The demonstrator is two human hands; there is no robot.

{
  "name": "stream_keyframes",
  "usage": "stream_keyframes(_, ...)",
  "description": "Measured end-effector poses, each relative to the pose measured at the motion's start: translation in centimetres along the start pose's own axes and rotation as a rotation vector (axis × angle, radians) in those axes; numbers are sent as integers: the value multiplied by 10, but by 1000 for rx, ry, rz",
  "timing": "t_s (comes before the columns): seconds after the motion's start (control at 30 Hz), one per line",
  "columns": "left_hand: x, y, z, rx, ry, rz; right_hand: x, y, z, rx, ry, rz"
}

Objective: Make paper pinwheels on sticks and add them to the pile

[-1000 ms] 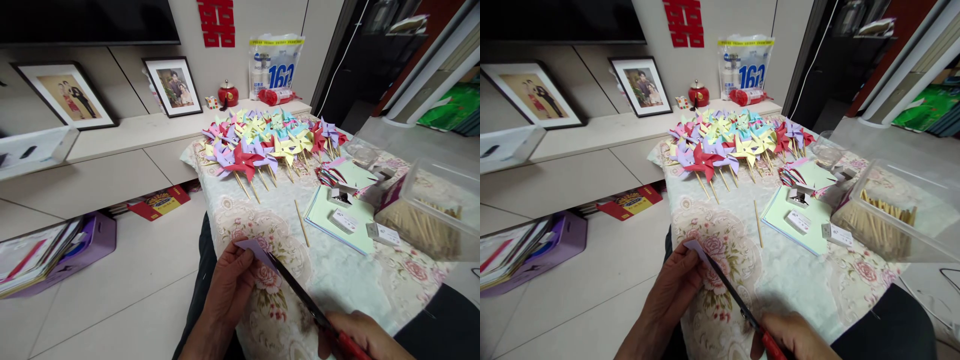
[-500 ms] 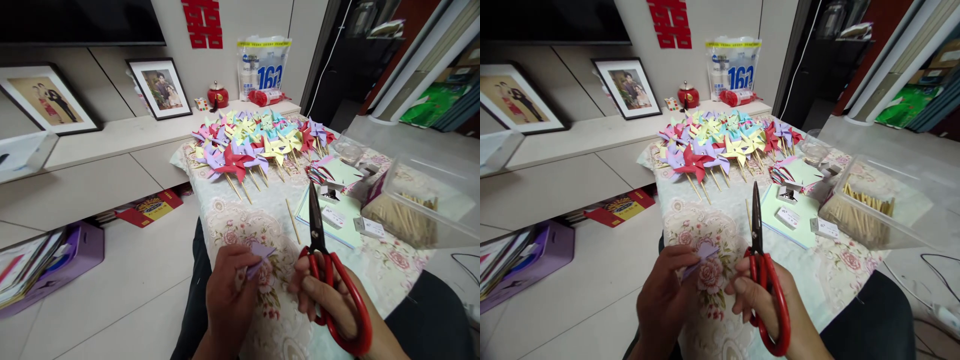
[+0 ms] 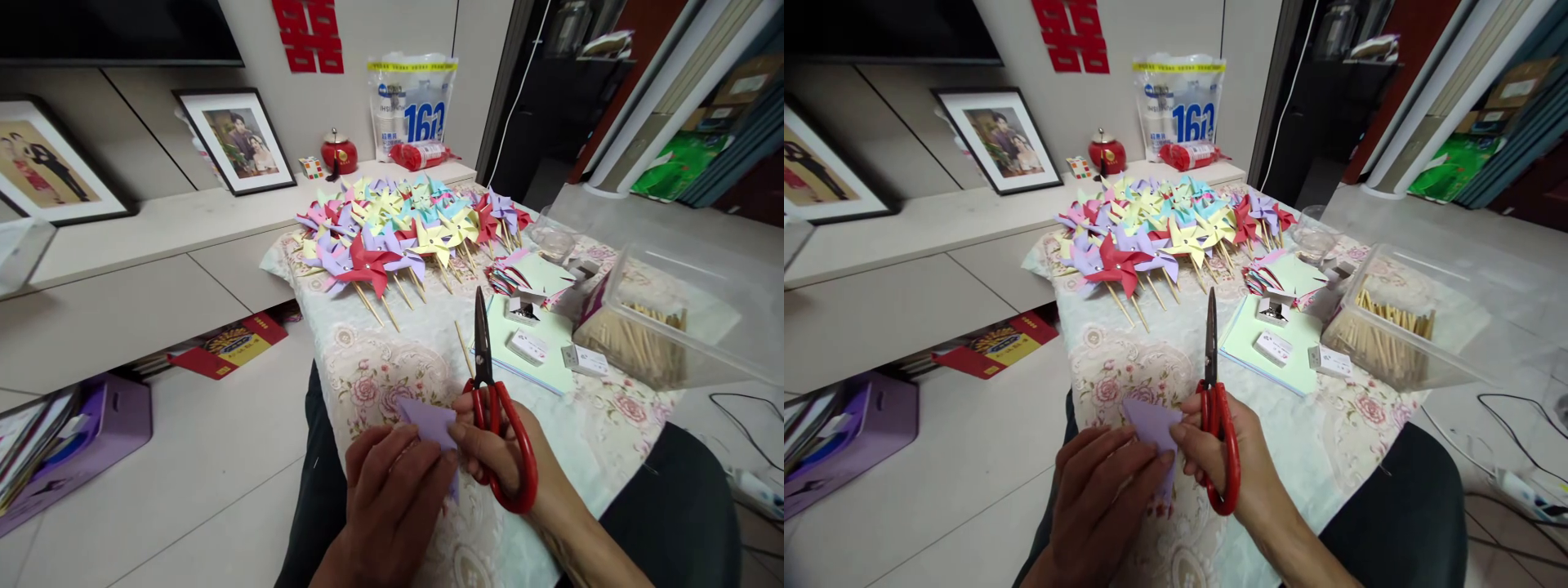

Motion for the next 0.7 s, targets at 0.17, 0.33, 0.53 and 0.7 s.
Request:
stream_keyframes(0.17, -1, -1, 11, -391, -22, 33, 6, 0, 9, 14, 140, 70)
stream_keyframes(0.33, 9, -13, -1, -275, 388, 583, 11, 6, 9, 100, 365, 123)
stream_keyframes(0.53, 13, -17, -11, -238, 474, 749, 12, 8, 6, 152, 551, 222)
stream_keyframes(0.7, 14, -22, -4, -371, 621, 821, 14, 14, 14, 195, 393, 208)
Point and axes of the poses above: each hand's wrist, its own y-axis away from the middle knuckle, its own z-axis out of the back of the hand, x = y × z, the point moved 4 cm from there along -y, towards the middle knuckle, and after that the axes turned 13 degrees about y, right-handed, at the moved point
